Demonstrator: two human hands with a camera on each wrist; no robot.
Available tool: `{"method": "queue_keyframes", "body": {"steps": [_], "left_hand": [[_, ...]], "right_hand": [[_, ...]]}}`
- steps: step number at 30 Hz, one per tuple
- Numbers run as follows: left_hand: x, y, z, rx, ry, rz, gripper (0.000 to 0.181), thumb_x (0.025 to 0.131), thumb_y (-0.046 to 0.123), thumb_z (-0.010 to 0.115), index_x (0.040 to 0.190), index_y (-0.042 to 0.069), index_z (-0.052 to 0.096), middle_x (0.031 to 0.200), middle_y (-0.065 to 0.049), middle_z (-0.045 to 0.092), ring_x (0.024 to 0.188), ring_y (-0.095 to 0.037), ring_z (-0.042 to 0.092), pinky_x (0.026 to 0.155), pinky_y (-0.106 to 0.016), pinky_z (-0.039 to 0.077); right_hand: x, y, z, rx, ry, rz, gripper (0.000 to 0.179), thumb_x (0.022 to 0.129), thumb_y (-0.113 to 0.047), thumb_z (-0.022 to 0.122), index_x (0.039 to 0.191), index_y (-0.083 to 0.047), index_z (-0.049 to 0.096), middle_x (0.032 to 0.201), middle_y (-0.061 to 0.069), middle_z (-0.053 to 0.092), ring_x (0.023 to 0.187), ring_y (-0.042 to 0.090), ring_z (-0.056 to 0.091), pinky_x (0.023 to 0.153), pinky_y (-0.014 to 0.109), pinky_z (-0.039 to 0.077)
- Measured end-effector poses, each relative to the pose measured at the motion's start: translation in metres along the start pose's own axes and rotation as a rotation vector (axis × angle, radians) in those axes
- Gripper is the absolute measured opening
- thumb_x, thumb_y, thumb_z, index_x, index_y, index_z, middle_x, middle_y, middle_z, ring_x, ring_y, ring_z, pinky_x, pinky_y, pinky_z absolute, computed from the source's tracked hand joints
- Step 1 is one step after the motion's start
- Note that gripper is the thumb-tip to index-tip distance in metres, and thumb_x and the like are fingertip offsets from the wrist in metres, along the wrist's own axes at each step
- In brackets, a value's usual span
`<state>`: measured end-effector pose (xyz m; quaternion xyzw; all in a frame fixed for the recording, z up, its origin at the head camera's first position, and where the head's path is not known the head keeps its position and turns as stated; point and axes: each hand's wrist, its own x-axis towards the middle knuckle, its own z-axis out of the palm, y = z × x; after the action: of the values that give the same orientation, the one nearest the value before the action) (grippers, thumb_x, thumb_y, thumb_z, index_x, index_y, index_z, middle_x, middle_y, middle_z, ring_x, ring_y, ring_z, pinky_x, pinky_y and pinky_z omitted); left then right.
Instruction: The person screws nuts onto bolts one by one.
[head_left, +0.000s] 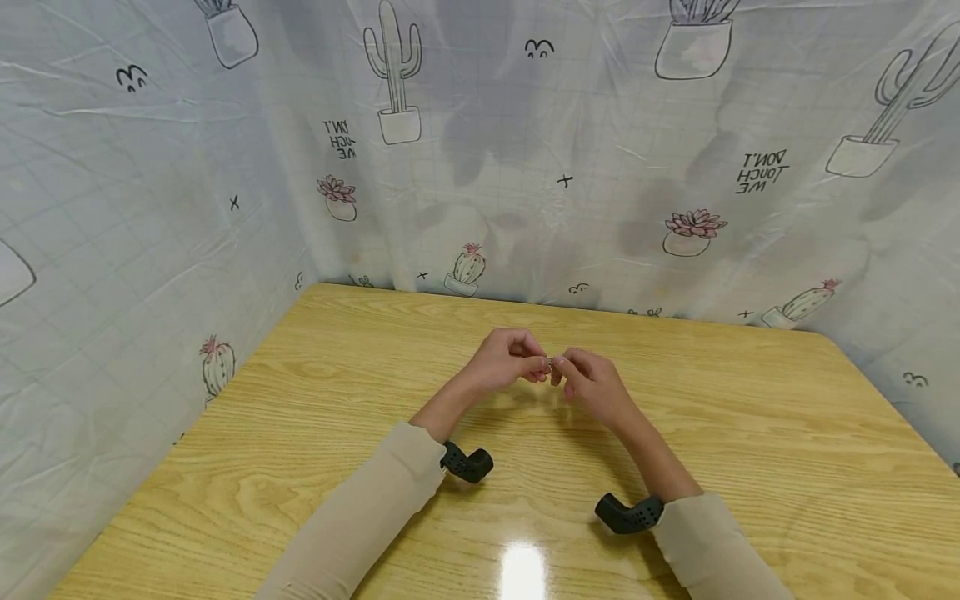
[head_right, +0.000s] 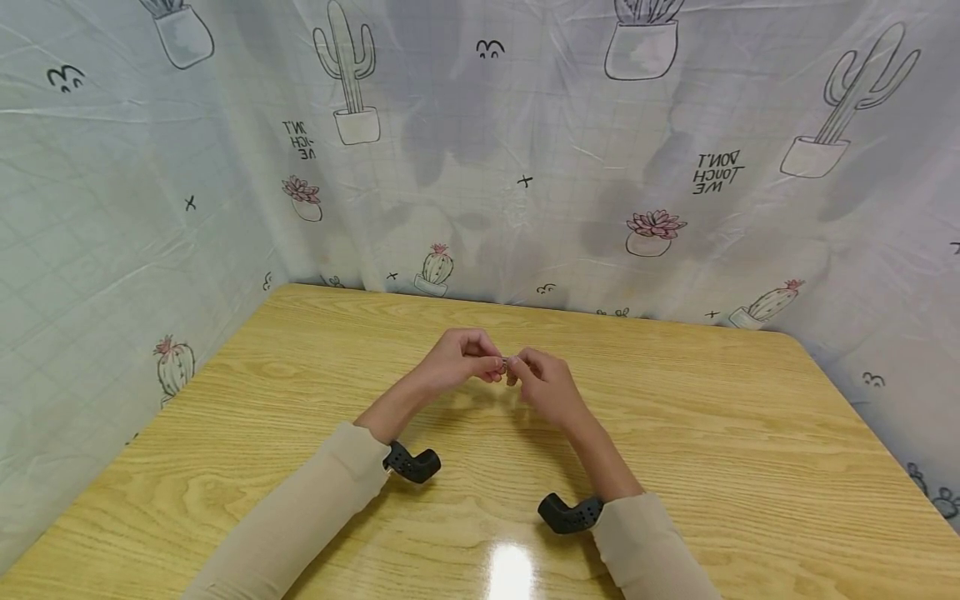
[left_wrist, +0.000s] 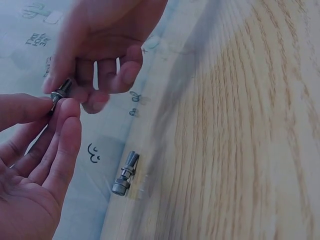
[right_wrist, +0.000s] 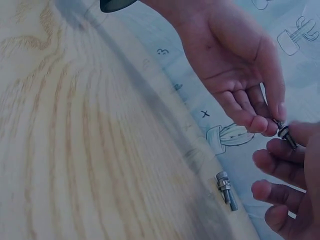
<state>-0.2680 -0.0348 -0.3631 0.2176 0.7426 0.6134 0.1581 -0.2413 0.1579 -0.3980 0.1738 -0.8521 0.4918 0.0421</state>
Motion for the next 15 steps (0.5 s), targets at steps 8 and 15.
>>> {"method": "queue_keyframes", "body": {"steps": [8,15], "left_hand": [[0.0043,-0.0090,0.0000,-0.014,0.015,0.022,0.013,0.094,0.007,0.062,0.100,-0.004,0.064,0.099,-0.024,0.070,0.085,-0.027,0.072,0.088,-0.052,0.054],[0.0041,-0.0099,0.0002,-0.007,0.018,0.034,0.009,0.094,0.006,0.061,0.097,-0.002,0.064,0.095,-0.021,0.071,0.078,-0.018,0.071,0.087,-0.050,0.055]], "right_hand": [[-0.0003,-0.0018,0.0010,0.021,0.004,0.000,0.027,0.103,-0.028,0.048,0.104,-0.005,0.062,0.095,0.018,0.063,0.062,0.031,0.057,0.059,0.028,0.048],[-0.0018,-0.0023,0.0015,0.030,0.005,-0.017,0.024,0.102,-0.025,0.050,0.106,-0.004,0.061,0.097,0.019,0.062,0.061,0.035,0.056,0.059,0.029,0.049]]}}
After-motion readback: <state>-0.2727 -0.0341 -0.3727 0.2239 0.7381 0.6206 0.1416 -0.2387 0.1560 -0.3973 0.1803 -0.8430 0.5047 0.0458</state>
